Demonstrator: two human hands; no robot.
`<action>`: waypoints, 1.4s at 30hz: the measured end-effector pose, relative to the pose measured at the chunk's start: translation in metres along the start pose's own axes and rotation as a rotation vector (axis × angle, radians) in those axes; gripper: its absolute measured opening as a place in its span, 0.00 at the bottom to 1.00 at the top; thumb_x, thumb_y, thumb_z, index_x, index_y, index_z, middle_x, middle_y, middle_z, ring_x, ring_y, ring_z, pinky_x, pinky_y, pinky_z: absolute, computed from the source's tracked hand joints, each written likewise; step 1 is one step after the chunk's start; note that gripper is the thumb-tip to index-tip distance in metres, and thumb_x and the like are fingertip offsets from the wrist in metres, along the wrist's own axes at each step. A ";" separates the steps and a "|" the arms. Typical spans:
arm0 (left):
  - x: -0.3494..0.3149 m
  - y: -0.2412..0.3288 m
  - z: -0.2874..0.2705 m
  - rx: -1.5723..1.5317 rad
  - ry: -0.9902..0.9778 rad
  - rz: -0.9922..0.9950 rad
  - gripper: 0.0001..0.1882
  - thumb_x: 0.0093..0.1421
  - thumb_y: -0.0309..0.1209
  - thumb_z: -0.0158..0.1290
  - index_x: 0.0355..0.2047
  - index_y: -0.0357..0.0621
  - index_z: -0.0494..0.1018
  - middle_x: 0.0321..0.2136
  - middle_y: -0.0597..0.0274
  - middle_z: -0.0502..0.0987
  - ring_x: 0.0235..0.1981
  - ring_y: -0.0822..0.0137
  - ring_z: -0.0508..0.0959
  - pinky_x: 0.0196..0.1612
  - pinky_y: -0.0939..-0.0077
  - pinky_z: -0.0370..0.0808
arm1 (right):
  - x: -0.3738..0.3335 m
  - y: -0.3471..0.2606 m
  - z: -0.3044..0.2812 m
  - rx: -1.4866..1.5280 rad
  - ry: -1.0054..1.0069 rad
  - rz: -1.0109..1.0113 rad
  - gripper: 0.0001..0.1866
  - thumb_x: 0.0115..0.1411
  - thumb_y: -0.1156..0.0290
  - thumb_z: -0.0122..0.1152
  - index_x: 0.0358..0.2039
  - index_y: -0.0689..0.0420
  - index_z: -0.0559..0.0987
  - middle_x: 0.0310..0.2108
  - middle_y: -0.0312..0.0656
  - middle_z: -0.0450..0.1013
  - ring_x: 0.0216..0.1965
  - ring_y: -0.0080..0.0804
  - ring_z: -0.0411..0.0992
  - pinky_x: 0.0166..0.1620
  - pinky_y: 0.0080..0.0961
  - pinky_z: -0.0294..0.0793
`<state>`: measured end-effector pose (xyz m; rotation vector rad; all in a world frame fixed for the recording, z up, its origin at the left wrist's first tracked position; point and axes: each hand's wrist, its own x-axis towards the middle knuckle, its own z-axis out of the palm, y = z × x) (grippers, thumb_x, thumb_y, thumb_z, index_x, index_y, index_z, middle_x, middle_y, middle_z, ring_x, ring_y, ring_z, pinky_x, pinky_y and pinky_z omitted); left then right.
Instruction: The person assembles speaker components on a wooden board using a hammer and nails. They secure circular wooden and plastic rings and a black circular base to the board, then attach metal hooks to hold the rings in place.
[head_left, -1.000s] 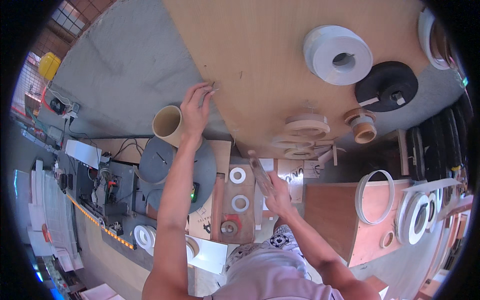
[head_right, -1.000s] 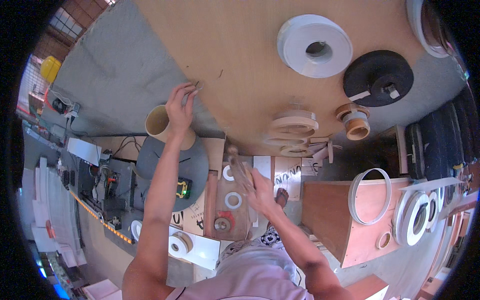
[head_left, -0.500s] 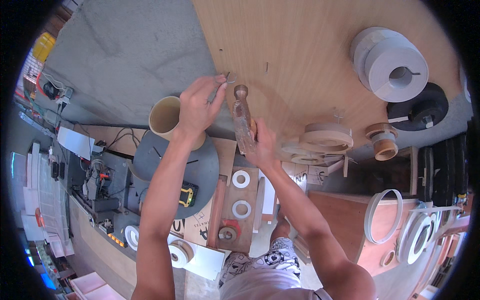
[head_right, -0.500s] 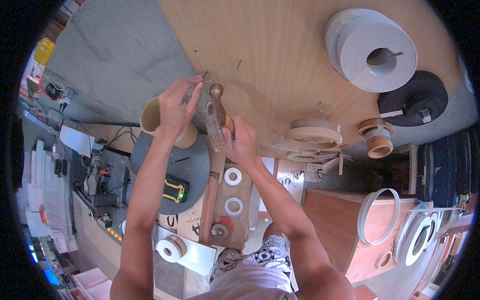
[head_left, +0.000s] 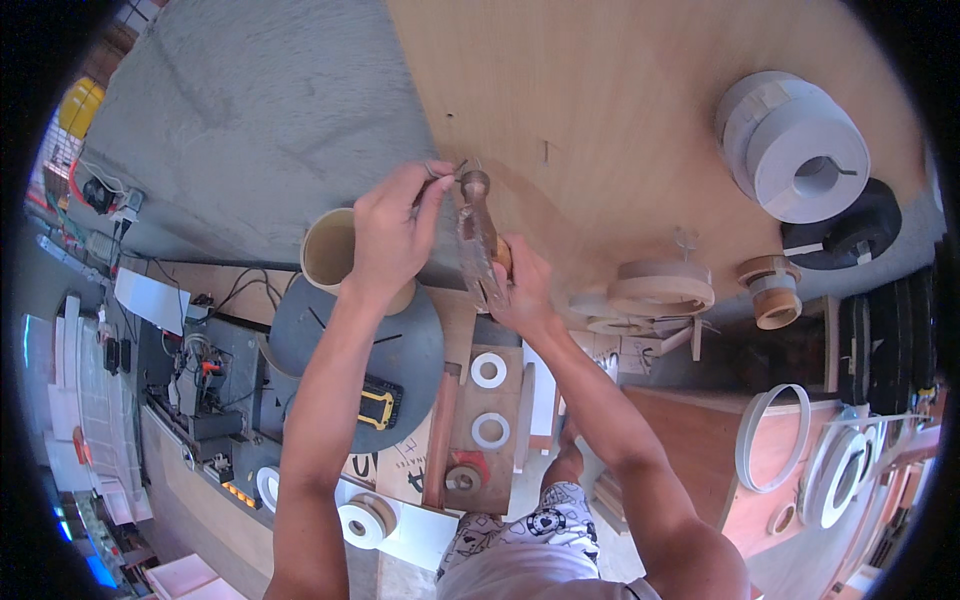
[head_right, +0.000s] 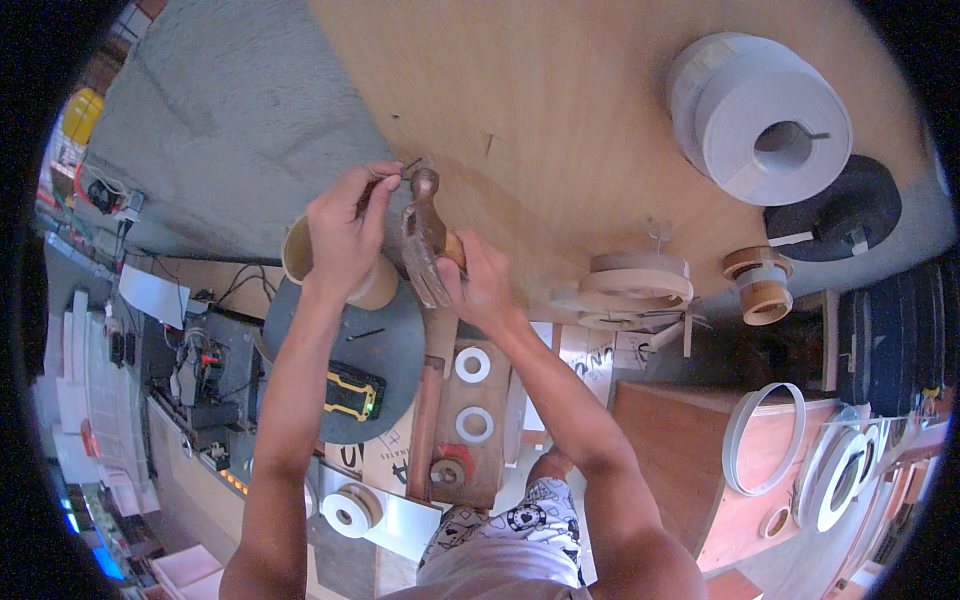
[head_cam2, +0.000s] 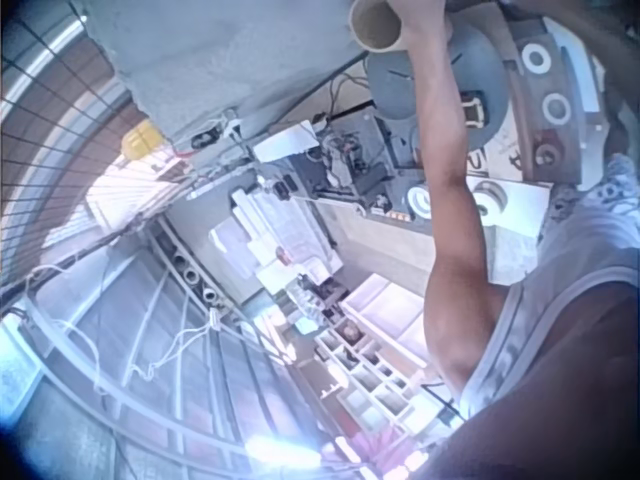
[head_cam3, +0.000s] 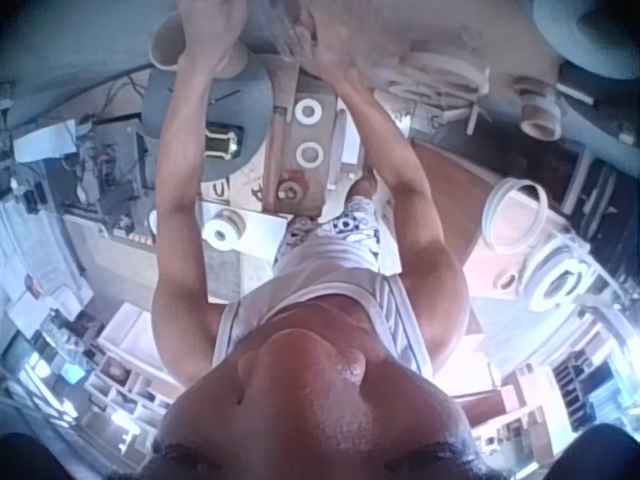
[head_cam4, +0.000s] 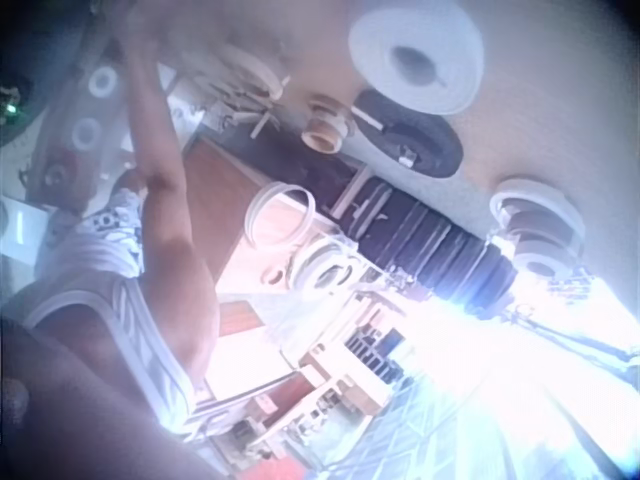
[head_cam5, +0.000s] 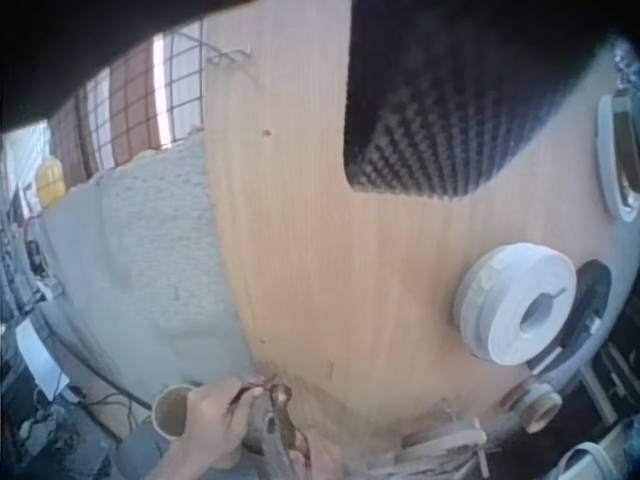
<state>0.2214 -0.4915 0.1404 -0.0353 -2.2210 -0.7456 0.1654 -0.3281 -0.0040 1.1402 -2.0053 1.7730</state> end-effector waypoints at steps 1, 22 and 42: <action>0.001 -0.003 -0.001 0.011 0.000 0.032 0.04 0.65 0.20 0.62 0.40 0.34 0.83 0.36 0.47 0.86 0.35 0.49 0.88 0.39 0.64 0.83 | -0.002 -0.001 0.000 0.008 -0.012 0.012 0.16 0.66 0.70 0.66 0.50 0.62 0.76 0.34 0.58 0.75 0.34 0.63 0.77 0.38 0.48 0.76; 0.000 -0.008 0.006 0.030 0.070 0.121 0.02 0.64 0.20 0.62 0.38 0.34 0.82 0.35 0.47 0.86 0.33 0.50 0.87 0.36 0.64 0.83 | -0.008 -0.009 0.010 -0.040 0.039 0.061 0.14 0.68 0.71 0.63 0.50 0.62 0.76 0.31 0.56 0.74 0.32 0.62 0.76 0.35 0.46 0.75; 0.004 -0.010 0.013 -0.013 0.041 0.019 0.04 0.68 0.22 0.60 0.41 0.34 0.80 0.40 0.45 0.86 0.39 0.45 0.86 0.42 0.59 0.83 | 0.003 -0.015 0.007 -0.013 0.047 0.089 0.12 0.62 0.75 0.68 0.44 0.61 0.75 0.28 0.50 0.73 0.26 0.45 0.72 0.35 0.35 0.75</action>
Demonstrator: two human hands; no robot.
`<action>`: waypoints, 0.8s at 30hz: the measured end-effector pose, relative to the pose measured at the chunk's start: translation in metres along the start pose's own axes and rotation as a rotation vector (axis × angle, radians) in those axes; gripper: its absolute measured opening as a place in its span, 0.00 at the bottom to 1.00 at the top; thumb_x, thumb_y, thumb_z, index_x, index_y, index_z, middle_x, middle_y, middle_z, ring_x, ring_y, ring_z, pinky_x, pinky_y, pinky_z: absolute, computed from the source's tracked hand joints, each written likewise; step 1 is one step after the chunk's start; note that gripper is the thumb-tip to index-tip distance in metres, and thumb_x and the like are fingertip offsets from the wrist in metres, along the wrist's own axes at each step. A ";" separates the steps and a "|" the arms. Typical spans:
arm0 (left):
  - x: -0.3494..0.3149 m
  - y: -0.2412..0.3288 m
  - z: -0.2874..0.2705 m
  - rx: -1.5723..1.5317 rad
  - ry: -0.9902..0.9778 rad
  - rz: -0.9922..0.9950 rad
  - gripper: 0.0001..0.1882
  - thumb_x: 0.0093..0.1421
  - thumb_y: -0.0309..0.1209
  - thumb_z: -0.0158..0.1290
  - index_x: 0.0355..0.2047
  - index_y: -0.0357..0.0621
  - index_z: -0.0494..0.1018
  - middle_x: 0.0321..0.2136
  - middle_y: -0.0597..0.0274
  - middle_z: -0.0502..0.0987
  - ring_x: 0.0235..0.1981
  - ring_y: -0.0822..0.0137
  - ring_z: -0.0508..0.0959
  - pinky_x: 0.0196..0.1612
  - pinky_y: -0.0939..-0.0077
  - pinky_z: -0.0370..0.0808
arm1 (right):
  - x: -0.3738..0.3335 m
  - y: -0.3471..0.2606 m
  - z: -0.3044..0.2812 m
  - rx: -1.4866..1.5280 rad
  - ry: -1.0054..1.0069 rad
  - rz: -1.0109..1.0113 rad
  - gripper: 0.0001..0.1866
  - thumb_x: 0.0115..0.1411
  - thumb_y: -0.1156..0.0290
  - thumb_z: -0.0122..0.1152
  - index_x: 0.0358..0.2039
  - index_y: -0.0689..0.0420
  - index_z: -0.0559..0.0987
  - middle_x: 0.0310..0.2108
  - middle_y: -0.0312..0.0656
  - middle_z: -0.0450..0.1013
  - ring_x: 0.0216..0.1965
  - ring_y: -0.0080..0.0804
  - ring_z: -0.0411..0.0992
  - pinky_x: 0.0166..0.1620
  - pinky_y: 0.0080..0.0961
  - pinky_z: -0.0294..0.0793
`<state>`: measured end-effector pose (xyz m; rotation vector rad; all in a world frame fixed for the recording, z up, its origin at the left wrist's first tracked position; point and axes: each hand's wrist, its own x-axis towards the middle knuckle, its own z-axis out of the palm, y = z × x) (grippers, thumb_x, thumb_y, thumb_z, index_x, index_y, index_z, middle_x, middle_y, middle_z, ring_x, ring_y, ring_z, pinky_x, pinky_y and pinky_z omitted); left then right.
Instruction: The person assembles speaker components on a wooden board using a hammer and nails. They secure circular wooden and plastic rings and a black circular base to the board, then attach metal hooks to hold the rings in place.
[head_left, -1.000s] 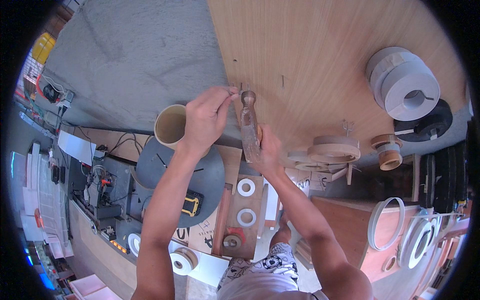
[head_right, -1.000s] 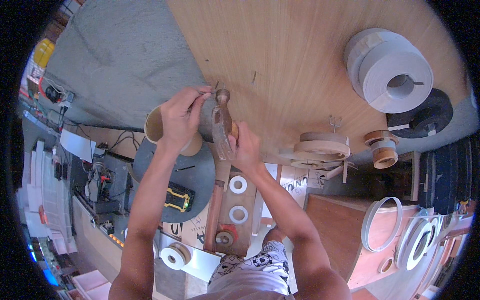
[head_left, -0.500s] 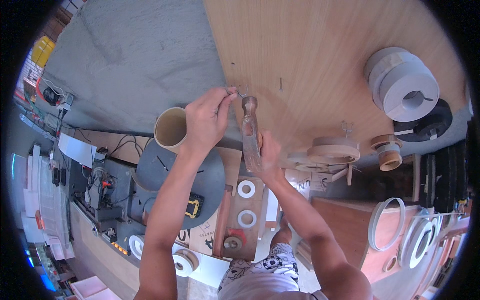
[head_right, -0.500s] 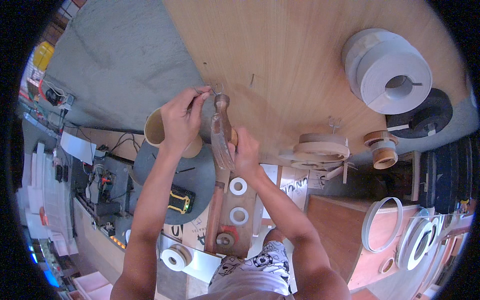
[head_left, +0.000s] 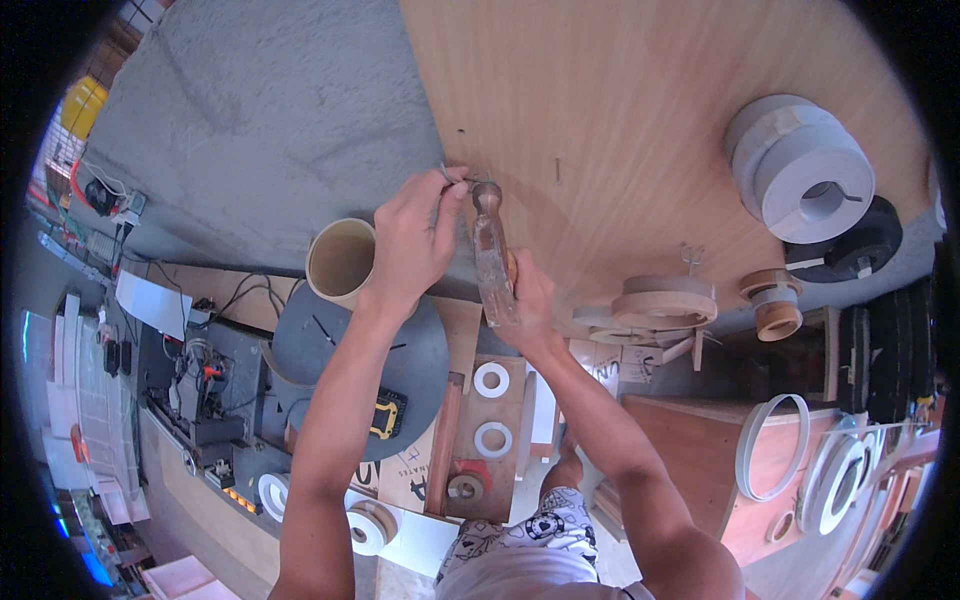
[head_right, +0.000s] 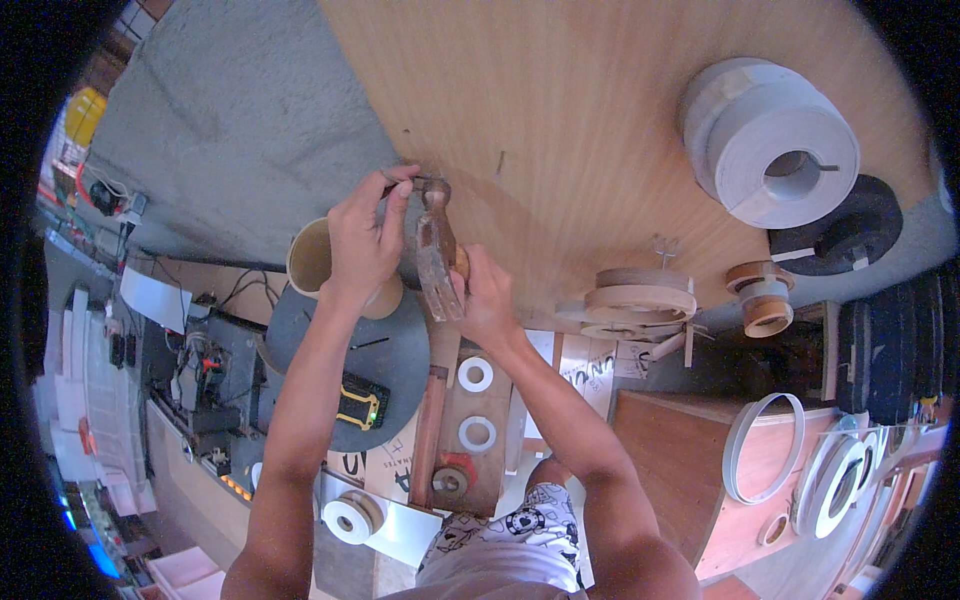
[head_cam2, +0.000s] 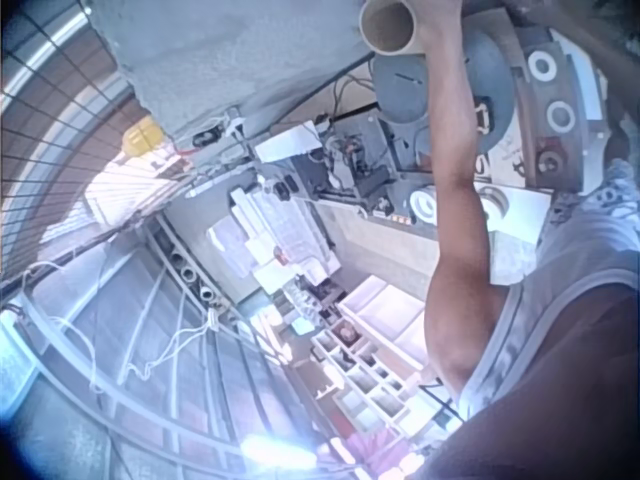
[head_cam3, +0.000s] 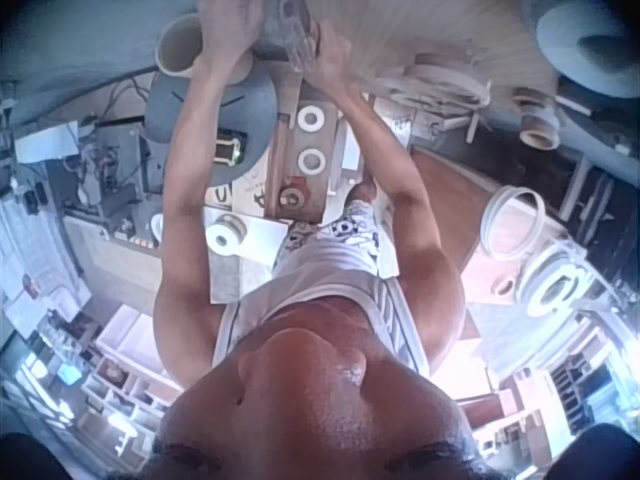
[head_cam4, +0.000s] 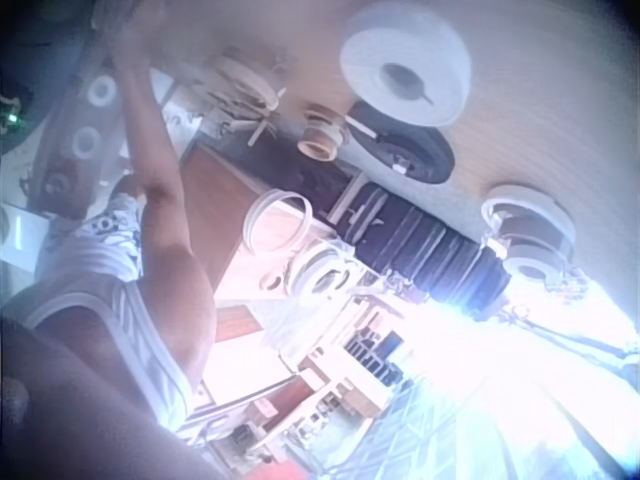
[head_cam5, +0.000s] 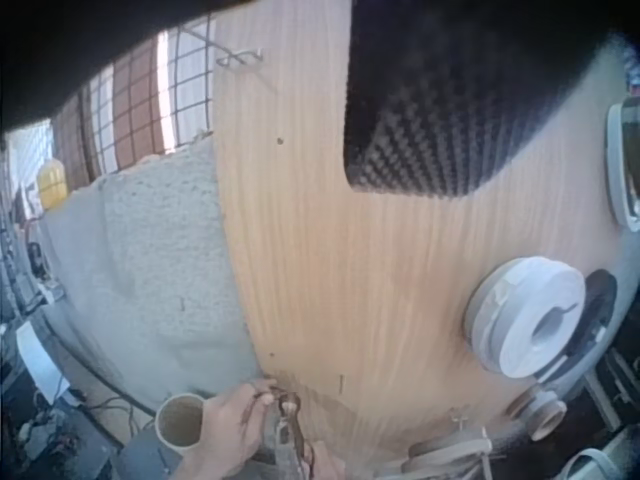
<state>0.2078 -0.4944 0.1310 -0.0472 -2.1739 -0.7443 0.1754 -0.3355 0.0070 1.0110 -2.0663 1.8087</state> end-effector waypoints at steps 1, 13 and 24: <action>0.000 0.001 0.000 -0.003 -0.010 -0.026 0.05 0.67 0.22 0.60 0.42 0.34 0.80 0.41 0.45 0.86 0.40 0.45 0.86 0.43 0.59 0.82 | 0.001 -0.001 -0.001 0.005 0.001 0.009 0.12 0.62 0.76 0.68 0.44 0.61 0.75 0.27 0.50 0.72 0.26 0.44 0.71 0.34 0.35 0.75; -0.006 -0.008 0.006 0.089 0.054 0.077 0.03 0.69 0.23 0.59 0.40 0.37 0.82 0.38 0.51 0.87 0.37 0.53 0.87 0.40 0.64 0.82 | -0.008 -0.002 -0.003 -0.020 0.050 -0.043 0.13 0.60 0.77 0.70 0.43 0.61 0.76 0.26 0.46 0.71 0.25 0.39 0.70 0.32 0.33 0.73; -0.012 -0.003 0.010 0.092 0.088 0.068 0.04 0.65 0.20 0.62 0.40 0.34 0.82 0.37 0.48 0.87 0.35 0.49 0.85 0.38 0.60 0.82 | -0.015 -0.014 -0.003 0.012 0.017 -0.030 0.12 0.70 0.71 0.62 0.48 0.63 0.75 0.30 0.56 0.74 0.32 0.65 0.76 0.36 0.47 0.76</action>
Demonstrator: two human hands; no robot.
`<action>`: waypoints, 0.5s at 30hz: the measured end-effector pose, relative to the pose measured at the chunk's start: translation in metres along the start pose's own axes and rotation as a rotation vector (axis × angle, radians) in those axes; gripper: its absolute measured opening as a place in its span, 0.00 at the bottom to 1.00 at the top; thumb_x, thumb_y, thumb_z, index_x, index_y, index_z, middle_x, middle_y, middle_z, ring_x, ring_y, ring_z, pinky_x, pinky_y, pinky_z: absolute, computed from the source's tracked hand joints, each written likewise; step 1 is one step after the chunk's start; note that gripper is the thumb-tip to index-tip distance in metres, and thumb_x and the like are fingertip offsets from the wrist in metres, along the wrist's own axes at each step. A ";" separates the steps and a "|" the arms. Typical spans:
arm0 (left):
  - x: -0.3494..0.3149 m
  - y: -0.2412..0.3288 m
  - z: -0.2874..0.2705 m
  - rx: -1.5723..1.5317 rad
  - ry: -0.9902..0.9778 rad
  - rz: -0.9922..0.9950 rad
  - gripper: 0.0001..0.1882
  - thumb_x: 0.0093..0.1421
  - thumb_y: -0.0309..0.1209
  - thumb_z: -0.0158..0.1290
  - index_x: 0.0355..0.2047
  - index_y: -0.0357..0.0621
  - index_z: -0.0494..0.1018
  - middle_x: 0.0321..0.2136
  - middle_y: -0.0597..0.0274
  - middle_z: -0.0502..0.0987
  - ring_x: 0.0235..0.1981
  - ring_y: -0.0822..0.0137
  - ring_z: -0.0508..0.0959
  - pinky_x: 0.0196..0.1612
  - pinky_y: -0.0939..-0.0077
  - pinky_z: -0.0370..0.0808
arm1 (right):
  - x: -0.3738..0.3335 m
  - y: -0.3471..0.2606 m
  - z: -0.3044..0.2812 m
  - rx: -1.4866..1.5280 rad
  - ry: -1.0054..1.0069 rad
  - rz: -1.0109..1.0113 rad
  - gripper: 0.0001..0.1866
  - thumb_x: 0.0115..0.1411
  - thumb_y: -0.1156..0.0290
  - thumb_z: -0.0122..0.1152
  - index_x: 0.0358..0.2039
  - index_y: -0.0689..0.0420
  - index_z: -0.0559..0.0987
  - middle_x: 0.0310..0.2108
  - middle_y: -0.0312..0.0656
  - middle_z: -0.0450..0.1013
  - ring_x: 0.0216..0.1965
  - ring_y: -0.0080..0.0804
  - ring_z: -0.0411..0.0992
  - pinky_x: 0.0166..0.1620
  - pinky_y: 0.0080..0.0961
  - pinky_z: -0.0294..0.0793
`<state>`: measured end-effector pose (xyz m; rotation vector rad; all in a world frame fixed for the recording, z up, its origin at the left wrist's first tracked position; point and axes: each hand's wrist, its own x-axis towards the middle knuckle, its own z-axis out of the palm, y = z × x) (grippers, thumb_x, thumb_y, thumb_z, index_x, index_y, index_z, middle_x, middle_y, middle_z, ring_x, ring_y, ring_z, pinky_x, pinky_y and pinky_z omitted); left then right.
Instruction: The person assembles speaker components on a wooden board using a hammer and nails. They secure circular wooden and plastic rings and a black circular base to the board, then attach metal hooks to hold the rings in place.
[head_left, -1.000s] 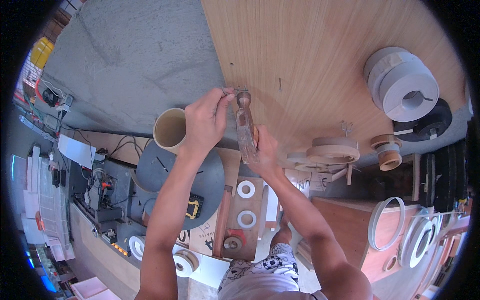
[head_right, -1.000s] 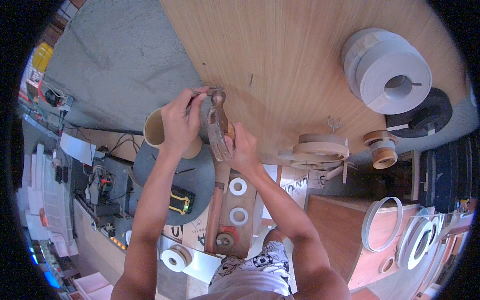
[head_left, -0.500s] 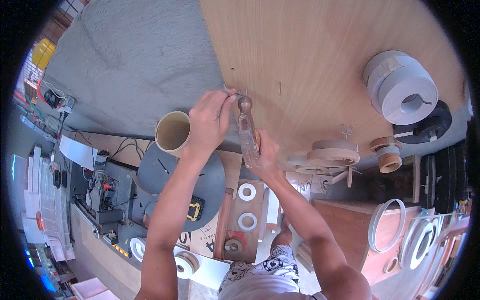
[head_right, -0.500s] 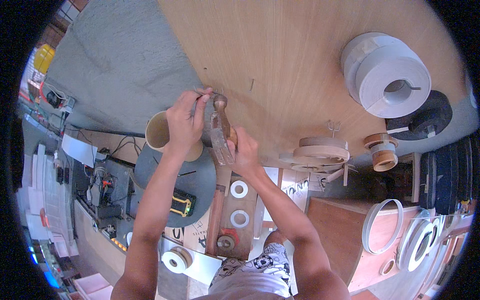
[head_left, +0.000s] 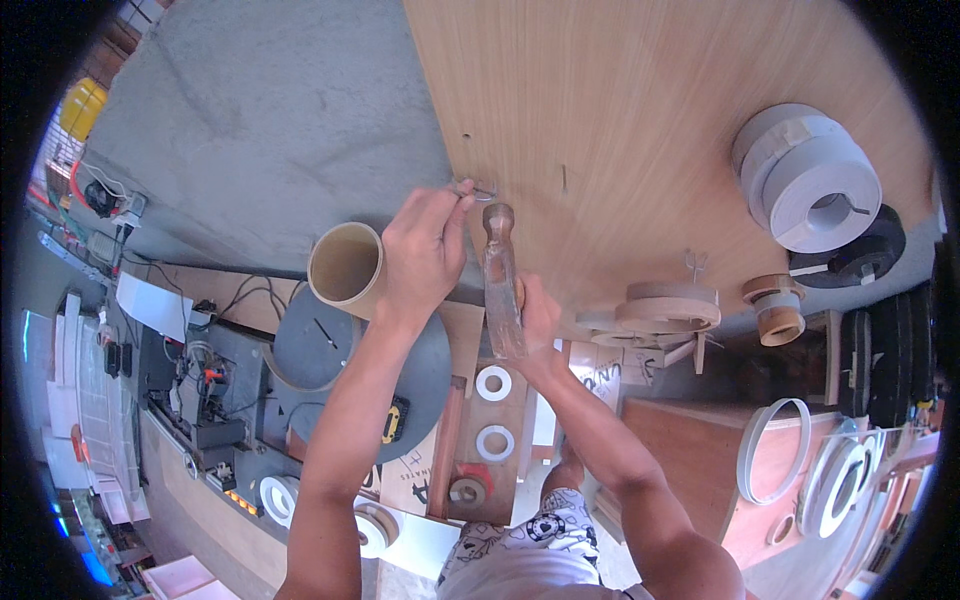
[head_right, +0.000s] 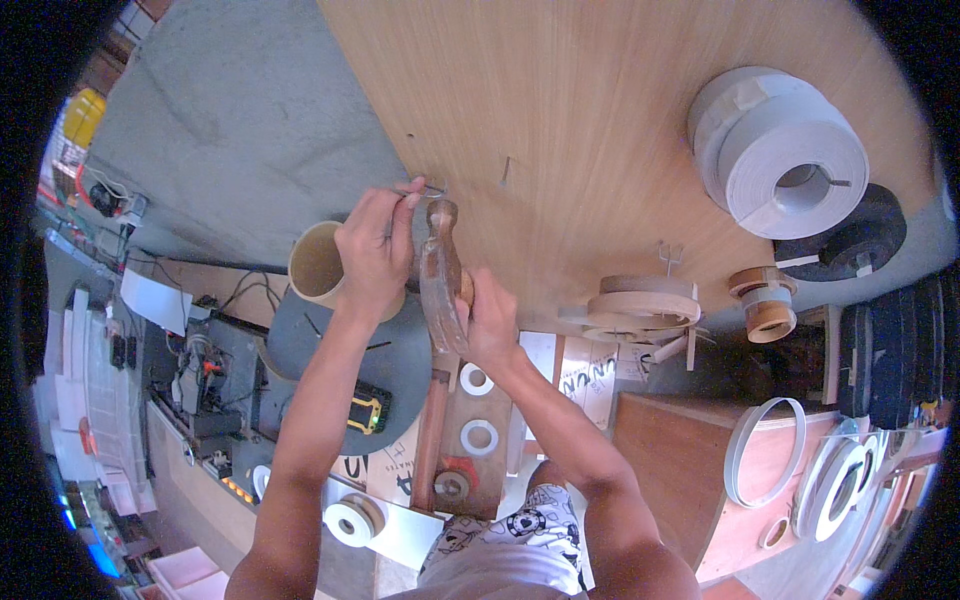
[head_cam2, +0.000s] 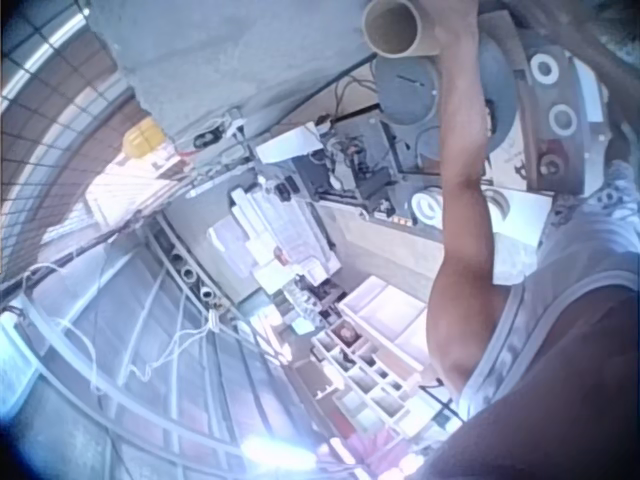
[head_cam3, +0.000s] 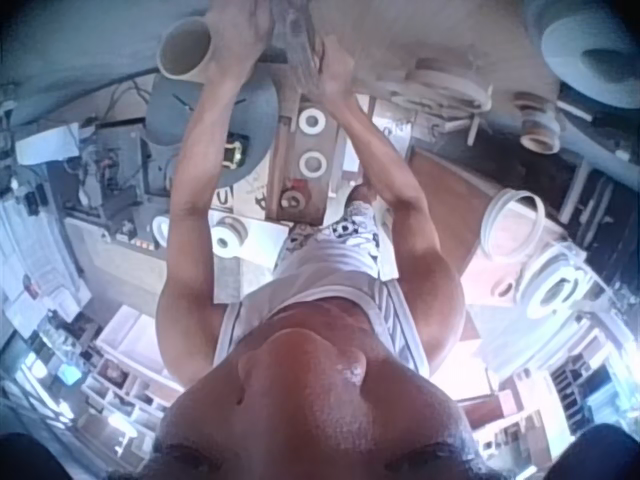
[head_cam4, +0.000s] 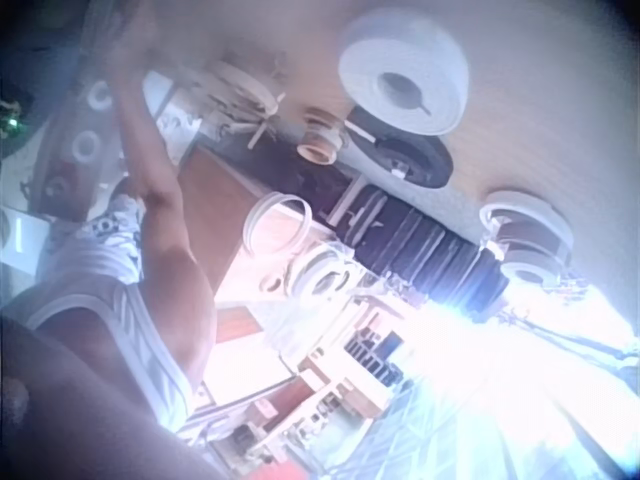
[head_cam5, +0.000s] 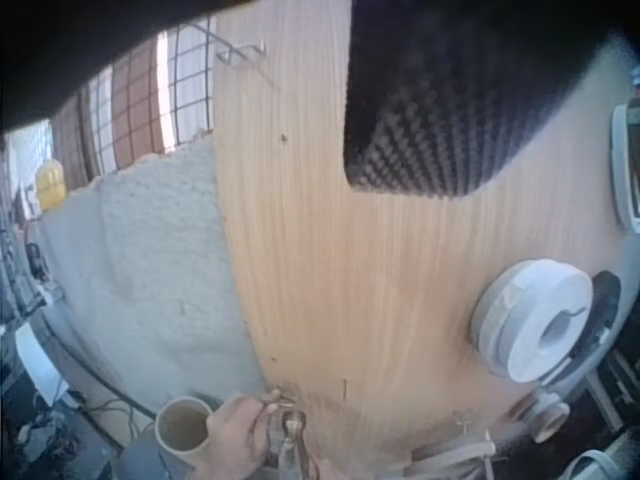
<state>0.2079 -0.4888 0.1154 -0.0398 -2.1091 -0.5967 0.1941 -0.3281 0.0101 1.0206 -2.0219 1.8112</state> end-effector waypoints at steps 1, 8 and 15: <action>-0.001 0.002 0.000 0.000 0.001 -0.013 0.04 0.65 0.20 0.62 0.40 0.34 0.82 0.37 0.48 0.87 0.35 0.49 0.84 0.38 0.60 0.82 | -0.001 0.000 0.000 0.006 0.011 -0.015 0.12 0.70 0.70 0.62 0.48 0.63 0.75 0.30 0.56 0.74 0.32 0.65 0.76 0.36 0.47 0.76; -0.002 0.005 0.005 0.021 0.019 0.009 0.04 0.64 0.18 0.61 0.39 0.33 0.81 0.37 0.47 0.86 0.35 0.49 0.84 0.38 0.59 0.81 | -0.003 0.007 -0.003 -0.060 -0.035 0.043 0.13 0.69 0.72 0.64 0.48 0.64 0.74 0.32 0.60 0.74 0.32 0.66 0.76 0.35 0.49 0.75; -0.004 0.003 0.006 0.030 0.010 0.021 0.05 0.63 0.17 0.61 0.40 0.32 0.81 0.36 0.48 0.86 0.35 0.48 0.84 0.38 0.59 0.81 | -0.005 0.019 0.003 -0.052 0.028 -0.023 0.11 0.73 0.68 0.59 0.50 0.62 0.76 0.31 0.51 0.75 0.28 0.51 0.75 0.34 0.38 0.76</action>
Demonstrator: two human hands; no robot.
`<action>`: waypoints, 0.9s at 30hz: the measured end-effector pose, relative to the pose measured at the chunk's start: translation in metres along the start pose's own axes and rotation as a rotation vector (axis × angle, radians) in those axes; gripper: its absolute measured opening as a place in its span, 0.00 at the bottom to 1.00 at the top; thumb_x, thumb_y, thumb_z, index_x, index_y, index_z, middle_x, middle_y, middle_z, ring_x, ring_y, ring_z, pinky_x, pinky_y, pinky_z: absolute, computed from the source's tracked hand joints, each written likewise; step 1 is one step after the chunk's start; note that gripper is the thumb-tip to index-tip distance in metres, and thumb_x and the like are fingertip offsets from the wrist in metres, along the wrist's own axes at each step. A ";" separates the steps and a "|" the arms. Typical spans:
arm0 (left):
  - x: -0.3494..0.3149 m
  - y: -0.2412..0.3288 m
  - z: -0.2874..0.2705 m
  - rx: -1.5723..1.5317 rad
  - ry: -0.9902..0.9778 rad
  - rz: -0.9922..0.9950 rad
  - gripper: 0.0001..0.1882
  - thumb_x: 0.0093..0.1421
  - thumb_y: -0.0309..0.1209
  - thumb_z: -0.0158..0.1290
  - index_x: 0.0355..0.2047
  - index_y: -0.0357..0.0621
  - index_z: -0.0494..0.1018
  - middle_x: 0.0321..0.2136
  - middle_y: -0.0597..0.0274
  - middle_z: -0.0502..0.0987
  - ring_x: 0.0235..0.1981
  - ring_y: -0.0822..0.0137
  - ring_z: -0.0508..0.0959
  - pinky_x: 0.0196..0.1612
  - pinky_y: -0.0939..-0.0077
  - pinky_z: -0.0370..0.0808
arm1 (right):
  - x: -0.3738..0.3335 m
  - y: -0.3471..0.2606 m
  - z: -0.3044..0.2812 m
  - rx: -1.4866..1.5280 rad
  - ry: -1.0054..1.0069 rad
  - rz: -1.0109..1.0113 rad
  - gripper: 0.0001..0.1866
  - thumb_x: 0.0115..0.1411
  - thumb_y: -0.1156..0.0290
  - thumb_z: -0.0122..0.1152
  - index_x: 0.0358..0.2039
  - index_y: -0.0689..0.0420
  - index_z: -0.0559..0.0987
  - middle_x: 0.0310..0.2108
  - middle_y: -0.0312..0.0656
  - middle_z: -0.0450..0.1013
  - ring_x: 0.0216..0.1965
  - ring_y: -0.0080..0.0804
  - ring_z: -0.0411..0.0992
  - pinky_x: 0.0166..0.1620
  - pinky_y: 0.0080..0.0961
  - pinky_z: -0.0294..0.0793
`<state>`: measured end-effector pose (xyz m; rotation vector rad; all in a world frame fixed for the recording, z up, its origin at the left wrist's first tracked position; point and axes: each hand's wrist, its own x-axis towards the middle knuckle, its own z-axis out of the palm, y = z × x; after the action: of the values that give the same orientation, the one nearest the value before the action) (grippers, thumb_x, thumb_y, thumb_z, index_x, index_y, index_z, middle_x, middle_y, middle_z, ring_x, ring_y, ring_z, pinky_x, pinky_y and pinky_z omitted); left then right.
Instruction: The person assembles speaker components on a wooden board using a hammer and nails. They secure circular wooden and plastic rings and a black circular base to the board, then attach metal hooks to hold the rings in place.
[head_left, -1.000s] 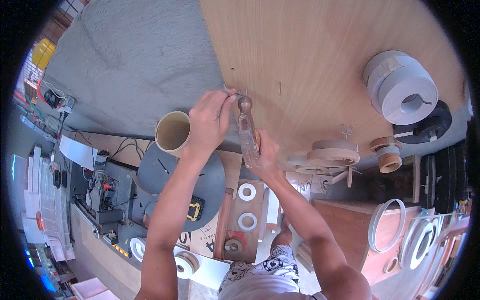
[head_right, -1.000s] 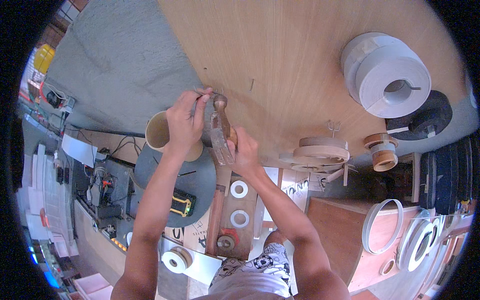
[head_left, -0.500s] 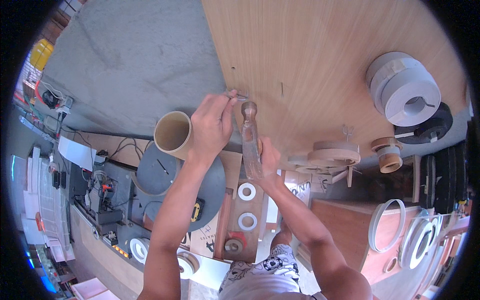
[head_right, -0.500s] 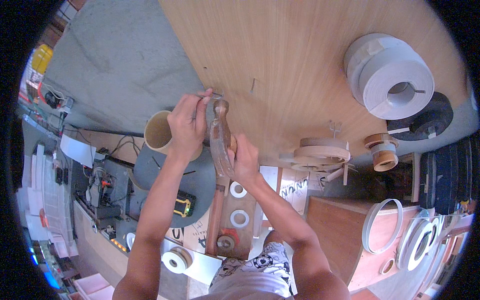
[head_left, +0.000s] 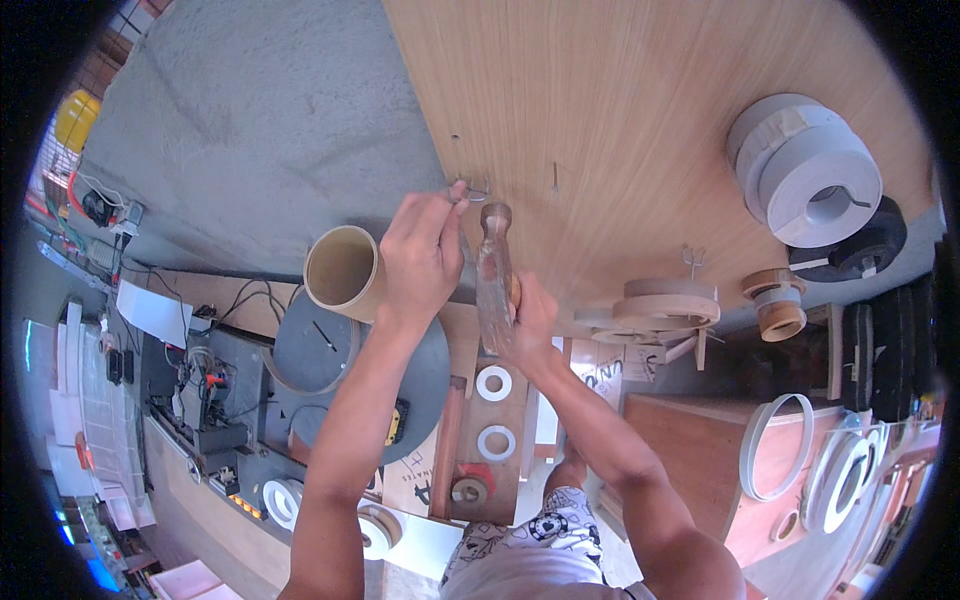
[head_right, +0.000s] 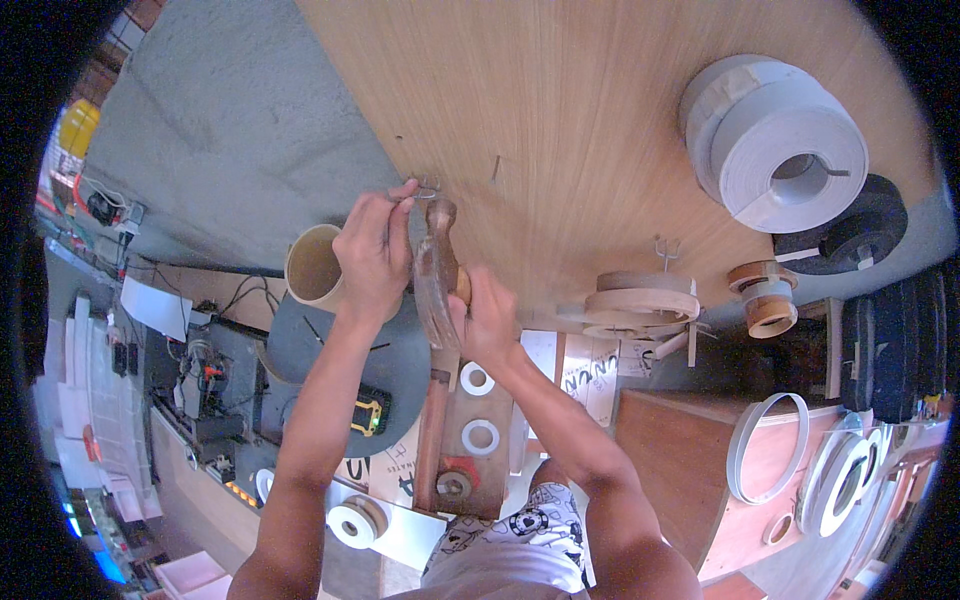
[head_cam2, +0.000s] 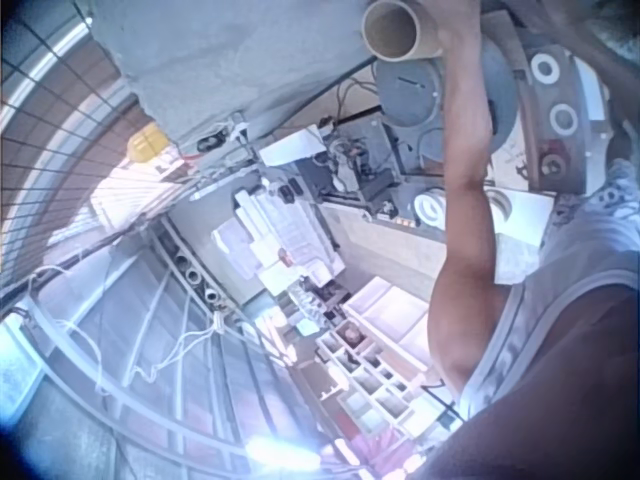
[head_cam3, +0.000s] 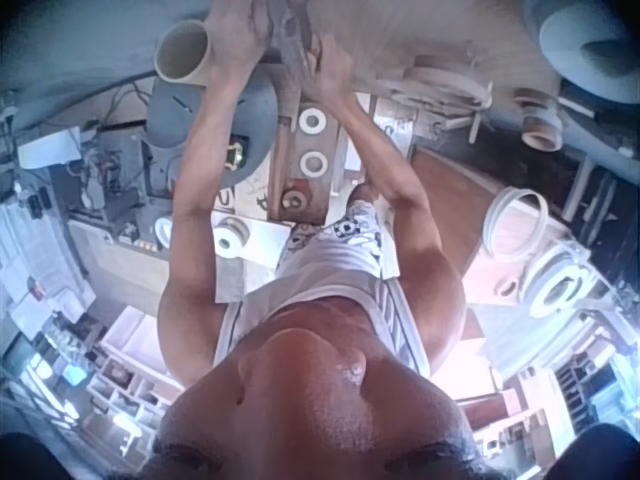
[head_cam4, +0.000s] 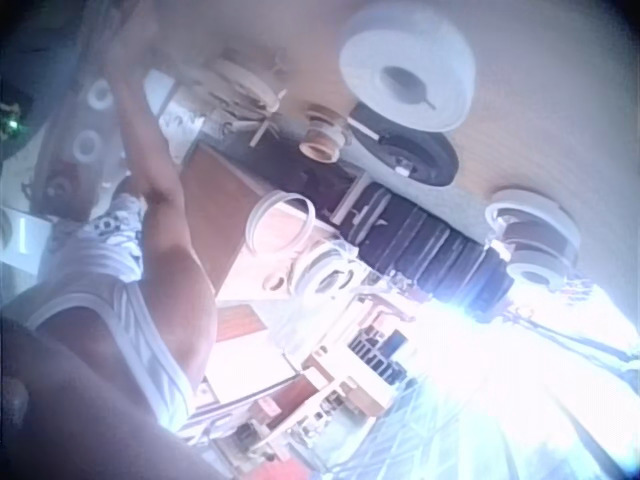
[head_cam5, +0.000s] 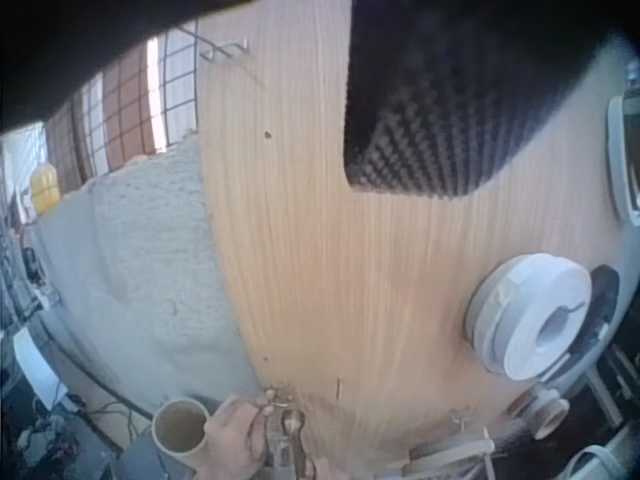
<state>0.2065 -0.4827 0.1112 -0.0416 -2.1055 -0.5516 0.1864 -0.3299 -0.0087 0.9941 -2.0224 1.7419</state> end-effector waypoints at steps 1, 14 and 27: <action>-0.001 -0.002 0.001 -0.007 0.004 0.010 0.06 0.63 0.17 0.61 0.41 0.32 0.81 0.37 0.48 0.86 0.35 0.48 0.84 0.38 0.59 0.81 | -0.001 0.001 0.000 -0.006 0.007 -0.020 0.11 0.74 0.68 0.59 0.50 0.62 0.76 0.31 0.51 0.75 0.28 0.50 0.75 0.34 0.37 0.76; 0.026 -0.009 -0.024 -0.049 -0.276 0.063 0.16 0.62 0.14 0.59 0.50 0.36 0.81 0.44 0.48 0.83 0.44 0.48 0.83 0.47 0.59 0.82 | -0.032 -0.021 -0.027 -0.036 -0.021 0.214 0.15 0.61 0.73 0.71 0.44 0.61 0.75 0.28 0.48 0.73 0.27 0.43 0.74 0.34 0.39 0.76; 0.054 -0.042 -0.038 -0.130 -0.543 0.247 0.17 0.59 0.14 0.58 0.48 0.38 0.80 0.45 0.50 0.81 0.45 0.47 0.84 0.47 0.57 0.83 | -0.167 -0.057 -0.095 -0.165 -0.176 0.543 0.12 0.63 0.79 0.63 0.47 0.62 0.76 0.28 0.57 0.78 0.29 0.60 0.79 0.34 0.46 0.77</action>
<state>0.1959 -0.5455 0.1574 -0.5750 -2.5314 -0.5689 0.3237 -0.1898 -0.0489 0.5954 -2.6888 1.7277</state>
